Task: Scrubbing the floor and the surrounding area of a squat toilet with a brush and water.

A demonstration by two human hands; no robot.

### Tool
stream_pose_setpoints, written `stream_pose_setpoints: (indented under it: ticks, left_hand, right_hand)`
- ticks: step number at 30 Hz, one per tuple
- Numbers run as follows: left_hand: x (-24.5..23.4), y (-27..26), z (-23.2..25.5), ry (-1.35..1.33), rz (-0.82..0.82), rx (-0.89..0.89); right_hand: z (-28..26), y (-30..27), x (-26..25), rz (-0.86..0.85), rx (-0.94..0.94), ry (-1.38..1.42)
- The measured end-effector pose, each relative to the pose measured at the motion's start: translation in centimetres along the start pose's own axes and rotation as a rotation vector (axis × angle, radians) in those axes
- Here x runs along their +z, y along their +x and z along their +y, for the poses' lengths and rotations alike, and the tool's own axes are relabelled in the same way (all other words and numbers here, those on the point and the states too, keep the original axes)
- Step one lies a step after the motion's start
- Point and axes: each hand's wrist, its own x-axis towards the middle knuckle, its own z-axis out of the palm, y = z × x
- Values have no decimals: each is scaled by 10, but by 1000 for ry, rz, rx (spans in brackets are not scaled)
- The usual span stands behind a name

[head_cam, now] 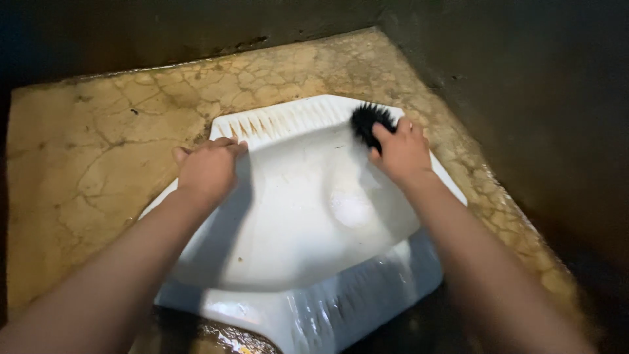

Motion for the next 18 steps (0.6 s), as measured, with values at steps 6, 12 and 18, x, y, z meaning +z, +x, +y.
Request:
stream_pose_setpoints:
  ticks: [6,12,18]
  left_hand:
    - [5,4,-11,-21,2,27]
    - [-25,-13,-19,-56,-235,-10]
    - [-28,-42,-51,-44,-211,85]
  right_hand:
    - [11,-86,-27,-233,-290,-531]
    - [-34,-74,-46,-655,-59,-539]
    - [-149,-79,41,-1398,52,192]
